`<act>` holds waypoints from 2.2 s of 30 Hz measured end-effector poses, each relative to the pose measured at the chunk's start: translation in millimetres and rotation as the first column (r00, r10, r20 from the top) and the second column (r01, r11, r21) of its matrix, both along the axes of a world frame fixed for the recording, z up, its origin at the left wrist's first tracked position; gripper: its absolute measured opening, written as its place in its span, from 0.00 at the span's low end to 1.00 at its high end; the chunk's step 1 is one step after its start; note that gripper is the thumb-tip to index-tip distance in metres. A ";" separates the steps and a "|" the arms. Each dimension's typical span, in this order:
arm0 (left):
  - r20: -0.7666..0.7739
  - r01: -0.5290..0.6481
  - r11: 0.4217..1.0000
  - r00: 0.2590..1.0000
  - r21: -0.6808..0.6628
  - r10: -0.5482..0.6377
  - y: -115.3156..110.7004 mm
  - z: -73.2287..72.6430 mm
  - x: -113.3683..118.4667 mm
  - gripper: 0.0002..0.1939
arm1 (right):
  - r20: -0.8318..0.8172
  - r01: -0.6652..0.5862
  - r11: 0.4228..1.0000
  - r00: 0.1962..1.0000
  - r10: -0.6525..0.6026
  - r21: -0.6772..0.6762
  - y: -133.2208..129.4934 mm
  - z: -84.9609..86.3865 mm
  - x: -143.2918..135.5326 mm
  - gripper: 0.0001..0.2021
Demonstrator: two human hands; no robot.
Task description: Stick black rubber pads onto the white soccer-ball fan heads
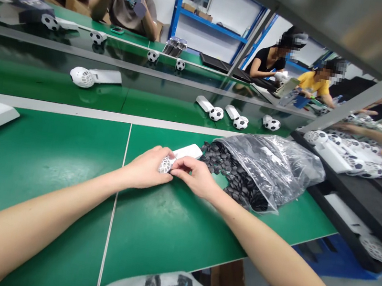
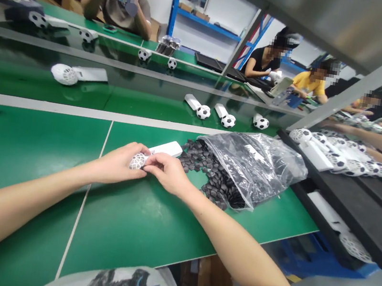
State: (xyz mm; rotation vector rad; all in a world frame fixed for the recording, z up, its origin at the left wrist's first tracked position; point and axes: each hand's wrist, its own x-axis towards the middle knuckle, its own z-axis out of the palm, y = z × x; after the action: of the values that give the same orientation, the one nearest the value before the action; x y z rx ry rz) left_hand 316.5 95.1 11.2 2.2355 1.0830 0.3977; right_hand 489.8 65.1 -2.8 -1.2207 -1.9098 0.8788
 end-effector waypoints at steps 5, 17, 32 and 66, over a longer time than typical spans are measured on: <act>-0.001 -0.025 1.000 1.000 0.009 0.025 -0.9 -2.2 2.3 0.19 | 0.049 -0.001 1.000 0.999 0.000 0.029 5.2 -1.4 3.0 0.04; 0.071 -0.126 0.992 0.989 -0.007 0.126 4.9 -1.4 -5.8 0.18 | 0.270 0.031 0.999 0.962 -0.040 0.038 -7.3 10.5 15.5 0.08; -0.075 -0.482 0.808 0.843 0.339 0.533 206.3 10.0 -56.8 0.18 | 0.507 0.097 0.745 0.674 -0.537 0.659 -51.3 -63.7 115.4 0.14; -0.461 0.144 0.983 0.884 0.111 -0.077 28.9 20.5 -56.3 0.32 | 0.669 0.153 0.951 0.681 -0.298 0.267 -39.5 -9.5 72.9 0.12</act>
State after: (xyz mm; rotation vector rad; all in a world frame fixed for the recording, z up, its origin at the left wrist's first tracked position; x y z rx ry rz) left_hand 260.2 124.0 31.7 2.5811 1.1765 -0.1169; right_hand 562.7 25.6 -12.3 -1.7960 -2.2674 0.0496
